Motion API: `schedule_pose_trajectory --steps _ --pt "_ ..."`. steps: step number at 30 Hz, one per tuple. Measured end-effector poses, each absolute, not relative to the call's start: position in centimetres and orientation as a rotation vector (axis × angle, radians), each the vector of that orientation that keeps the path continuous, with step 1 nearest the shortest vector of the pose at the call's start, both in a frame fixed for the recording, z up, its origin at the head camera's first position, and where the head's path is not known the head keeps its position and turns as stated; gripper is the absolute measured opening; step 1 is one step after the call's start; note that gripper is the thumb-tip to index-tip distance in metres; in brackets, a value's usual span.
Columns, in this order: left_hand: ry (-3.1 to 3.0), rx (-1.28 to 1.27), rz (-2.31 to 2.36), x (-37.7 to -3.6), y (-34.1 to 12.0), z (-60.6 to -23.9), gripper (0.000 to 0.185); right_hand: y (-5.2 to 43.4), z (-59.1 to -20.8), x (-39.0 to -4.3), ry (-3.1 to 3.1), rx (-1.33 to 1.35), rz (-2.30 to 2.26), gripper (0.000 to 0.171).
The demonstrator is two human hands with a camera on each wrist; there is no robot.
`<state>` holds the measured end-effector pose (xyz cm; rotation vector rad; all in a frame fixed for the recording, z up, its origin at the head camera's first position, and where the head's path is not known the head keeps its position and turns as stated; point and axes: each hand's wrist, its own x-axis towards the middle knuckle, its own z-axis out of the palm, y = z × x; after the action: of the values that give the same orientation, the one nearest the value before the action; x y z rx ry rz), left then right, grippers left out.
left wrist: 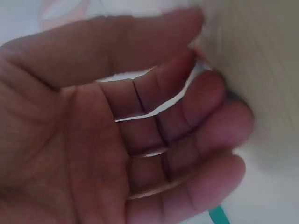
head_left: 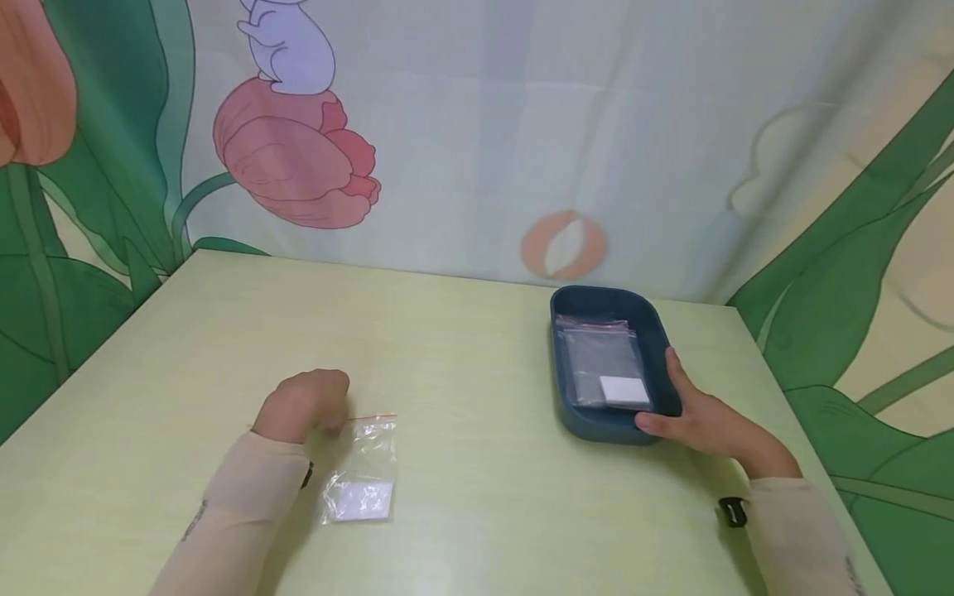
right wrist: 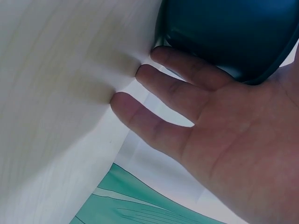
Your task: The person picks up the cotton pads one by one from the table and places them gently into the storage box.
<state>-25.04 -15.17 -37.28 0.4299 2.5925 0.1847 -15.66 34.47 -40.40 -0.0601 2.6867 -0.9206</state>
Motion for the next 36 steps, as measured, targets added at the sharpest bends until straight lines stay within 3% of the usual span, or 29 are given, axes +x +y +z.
schedule_pose_trajectory --steps 15,24,36 --pt "2.62 0.529 0.221 -25.5 -14.7 -38.1 0.014 34.6 -40.6 -15.7 2.679 -0.039 -0.936 0.121" --pt "2.69 0.573 0.402 -26.3 -15.1 -38.4 0.004 34.5 -40.7 -15.8 2.689 -0.068 -0.926 0.121" --pt "2.665 0.555 0.199 -25.9 -14.7 -38.3 0.006 34.3 -40.5 -15.8 2.697 -0.047 -0.899 0.123"
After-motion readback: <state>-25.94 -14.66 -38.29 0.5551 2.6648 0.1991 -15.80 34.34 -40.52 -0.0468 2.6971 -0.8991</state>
